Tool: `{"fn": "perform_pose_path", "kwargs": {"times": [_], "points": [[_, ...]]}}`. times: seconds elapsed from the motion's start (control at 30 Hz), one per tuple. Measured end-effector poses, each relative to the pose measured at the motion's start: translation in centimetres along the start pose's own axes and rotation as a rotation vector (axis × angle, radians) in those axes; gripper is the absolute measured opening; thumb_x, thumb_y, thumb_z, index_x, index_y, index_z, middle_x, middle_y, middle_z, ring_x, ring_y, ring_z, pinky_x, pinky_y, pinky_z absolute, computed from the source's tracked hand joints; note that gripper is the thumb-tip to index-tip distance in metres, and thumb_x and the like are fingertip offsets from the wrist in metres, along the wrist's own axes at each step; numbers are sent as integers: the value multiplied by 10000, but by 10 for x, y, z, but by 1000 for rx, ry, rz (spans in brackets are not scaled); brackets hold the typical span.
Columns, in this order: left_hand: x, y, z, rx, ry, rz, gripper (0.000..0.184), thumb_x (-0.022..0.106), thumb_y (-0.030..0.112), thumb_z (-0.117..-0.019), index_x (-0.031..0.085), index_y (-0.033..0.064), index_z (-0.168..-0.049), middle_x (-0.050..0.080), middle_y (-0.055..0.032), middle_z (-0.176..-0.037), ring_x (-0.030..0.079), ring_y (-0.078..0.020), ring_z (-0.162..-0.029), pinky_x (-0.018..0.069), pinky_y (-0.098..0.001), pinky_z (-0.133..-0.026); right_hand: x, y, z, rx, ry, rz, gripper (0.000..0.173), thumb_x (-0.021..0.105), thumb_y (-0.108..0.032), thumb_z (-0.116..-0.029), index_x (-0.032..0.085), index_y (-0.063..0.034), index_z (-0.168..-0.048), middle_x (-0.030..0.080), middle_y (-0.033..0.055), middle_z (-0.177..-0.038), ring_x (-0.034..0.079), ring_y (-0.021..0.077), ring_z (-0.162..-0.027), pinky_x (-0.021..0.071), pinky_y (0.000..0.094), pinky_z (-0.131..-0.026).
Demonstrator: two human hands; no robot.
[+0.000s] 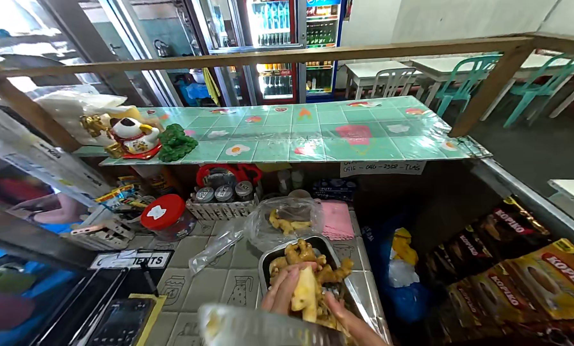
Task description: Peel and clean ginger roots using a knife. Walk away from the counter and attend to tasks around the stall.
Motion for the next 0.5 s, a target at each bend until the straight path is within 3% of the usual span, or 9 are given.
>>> {"fn": "perform_pose_path", "kwargs": {"times": [0.13, 0.3, 0.37, 0.5], "points": [[5, 9, 3, -28, 11, -13, 400, 292, 192, -1087, 566, -6, -1301, 678, -26, -1043, 663, -71, -883, 574, -246, -774, 6, -6, -2, -57, 7, 119, 677, 693, -380, -966, 490, -25, -1506, 692, 166, -1268, 719, 245, -1007, 592, 486, -844], [4, 10, 3, -29, 9, -11, 390, 301, 187, -1085, 564, -10, -1295, 677, -27, -1050, 658, -70, -897, 565, -248, -799, 3, -10, -4, -70, 6, 163, 621, 684, -386, -976, 533, -63, -1483, 682, 132, -1313, 720, 237, -1039, 595, 487, -843], [4, 8, 4, -39, 1, -15, 369, 311, 178, -1083, 561, -12, -1277, 673, -31, -1052, 655, -78, -912, 561, -258, -815, 3, -10, -4, -81, 10, 164, 588, 677, -372, -984, 546, -63, -1467, 671, 125, -1339, 709, 234, -1103, 590, 490, -894], [5, 5, 7, -103, -59, -4, 350, 317, 190, -1089, 568, -1, -1239, 679, -23, -1043, 659, -80, -932, 562, -272, -844, 2, -5, -4, -92, 4, 131, 583, 687, -380, -974, 565, -51, -1440, 686, 135, -1300, 708, 241, -1092, 589, 500, -888]]}}
Point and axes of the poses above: each hand's wrist, its own z-axis away from the middle knuckle, its own x-axis out of the palm, y = z × x, the point moved 6 cm from there along -z, towards the middle knuckle
